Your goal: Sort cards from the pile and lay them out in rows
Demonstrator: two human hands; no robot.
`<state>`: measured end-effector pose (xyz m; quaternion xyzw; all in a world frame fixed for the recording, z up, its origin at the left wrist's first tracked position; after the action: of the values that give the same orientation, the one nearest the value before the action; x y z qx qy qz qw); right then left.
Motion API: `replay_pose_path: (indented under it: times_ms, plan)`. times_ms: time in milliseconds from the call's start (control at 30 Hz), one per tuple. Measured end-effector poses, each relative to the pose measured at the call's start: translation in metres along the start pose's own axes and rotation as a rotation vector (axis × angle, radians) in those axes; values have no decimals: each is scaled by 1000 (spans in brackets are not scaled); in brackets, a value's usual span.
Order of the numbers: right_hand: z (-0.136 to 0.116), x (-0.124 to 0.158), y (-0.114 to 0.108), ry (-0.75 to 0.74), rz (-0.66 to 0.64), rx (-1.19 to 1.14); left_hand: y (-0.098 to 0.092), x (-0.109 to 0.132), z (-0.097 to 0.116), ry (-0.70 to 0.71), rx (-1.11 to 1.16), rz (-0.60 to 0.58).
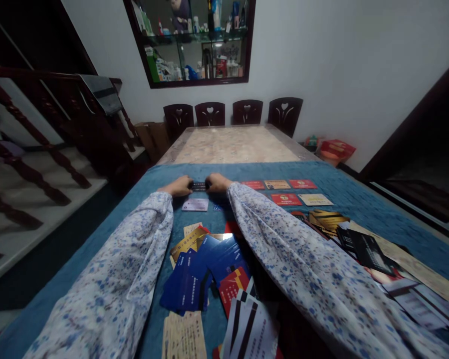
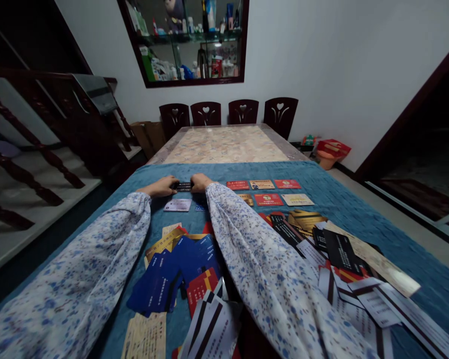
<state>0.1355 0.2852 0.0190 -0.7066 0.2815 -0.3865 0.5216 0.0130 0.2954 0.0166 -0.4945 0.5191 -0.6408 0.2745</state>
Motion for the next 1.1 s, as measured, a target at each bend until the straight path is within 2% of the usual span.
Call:
replay_pose_path:
  times_ms: [433, 767, 1000, 1100]
  plan:
    - [-7, 2, -2, -53, -26, 21, -2, 2, 2, -35, 11, -21]
    - [-13, 1, -4, -36, -35, 45, -2, -2, 4, -44, 6, -55]
    - [-17, 10, -10, -36, -15, 35, -7, -7, -2, -51, 26, 14]
    - [-16, 15, -13, -13, 10, 19, -6, -10, -7, 1, 51, 17]
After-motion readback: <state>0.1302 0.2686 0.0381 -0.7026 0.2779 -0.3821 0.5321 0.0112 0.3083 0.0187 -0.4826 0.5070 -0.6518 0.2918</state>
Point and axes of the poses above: each hand's wrist, its own x-axis away from the middle knuckle, its own y-axis out of the palm, z = x × y, the point moved 8 cm from there along -x, towards the middle knuckle, and after that the axes turned 15 degrees about -z, right-handed, at the moved point
